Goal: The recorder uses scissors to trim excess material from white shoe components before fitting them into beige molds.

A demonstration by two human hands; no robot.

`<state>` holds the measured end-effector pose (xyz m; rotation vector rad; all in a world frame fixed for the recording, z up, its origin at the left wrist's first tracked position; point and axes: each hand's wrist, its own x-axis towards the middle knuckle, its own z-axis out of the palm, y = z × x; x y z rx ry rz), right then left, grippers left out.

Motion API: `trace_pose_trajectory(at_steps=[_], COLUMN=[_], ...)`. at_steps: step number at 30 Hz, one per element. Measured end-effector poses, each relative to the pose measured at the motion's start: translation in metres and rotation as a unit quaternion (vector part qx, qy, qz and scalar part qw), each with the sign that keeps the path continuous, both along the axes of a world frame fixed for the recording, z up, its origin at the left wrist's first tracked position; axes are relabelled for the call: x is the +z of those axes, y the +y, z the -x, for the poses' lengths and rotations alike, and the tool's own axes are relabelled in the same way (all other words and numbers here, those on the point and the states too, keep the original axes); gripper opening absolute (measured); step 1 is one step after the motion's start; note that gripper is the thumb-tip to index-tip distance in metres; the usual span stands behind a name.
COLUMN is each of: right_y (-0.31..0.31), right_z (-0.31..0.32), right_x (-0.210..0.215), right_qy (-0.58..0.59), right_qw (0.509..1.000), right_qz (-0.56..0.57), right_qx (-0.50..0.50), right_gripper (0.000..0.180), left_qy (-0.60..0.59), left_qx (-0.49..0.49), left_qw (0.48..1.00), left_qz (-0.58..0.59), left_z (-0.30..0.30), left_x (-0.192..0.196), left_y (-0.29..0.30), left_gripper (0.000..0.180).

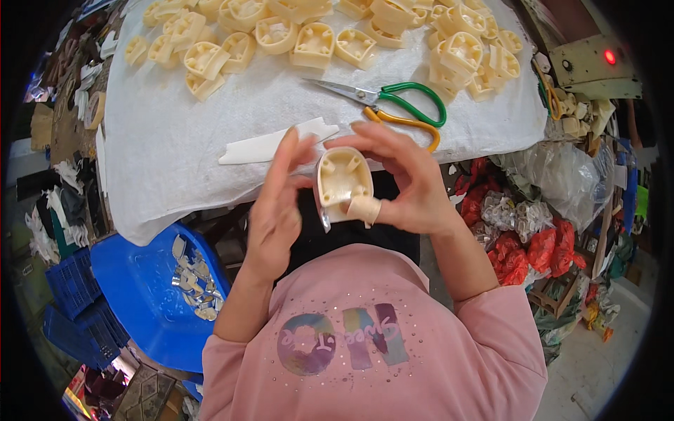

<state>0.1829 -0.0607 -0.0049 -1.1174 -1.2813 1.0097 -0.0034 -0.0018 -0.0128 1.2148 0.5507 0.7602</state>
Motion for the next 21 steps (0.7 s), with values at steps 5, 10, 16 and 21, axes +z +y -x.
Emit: trace_pose_trajectory(at_steps=[5, 10, 16, 21], right_y=[-0.003, 0.001, -0.001, 0.0], right_z=[0.02, 0.031, 0.025, 0.034], right_x=[-0.006, -0.009, -0.013, -0.016], right_qy=[-0.087, -0.083, -0.059, -0.047], right_qw=[0.993, 0.992, 0.997, 0.996], right_qz=[-0.073, -0.075, -0.058, -0.066], right_qx=[-0.017, -0.062, 0.003, -0.028], right_gripper=[0.077, 0.07, 0.086, 0.064], left_qy=[-0.129, -0.067, -0.142, -0.067], left_qx=[-0.097, 0.021, -0.011, -0.015], left_qw=[0.954, 0.981, 0.947, 0.966], left_qz=[0.251, 0.183, 0.29, 0.247], left_z=[-0.014, -0.017, -0.013, -0.009], left_x=[0.005, -0.002, 0.009, 0.0], left_y=[-0.008, -0.02, -0.011, -0.011], left_gripper=[0.076, 0.05, 0.05, 0.05])
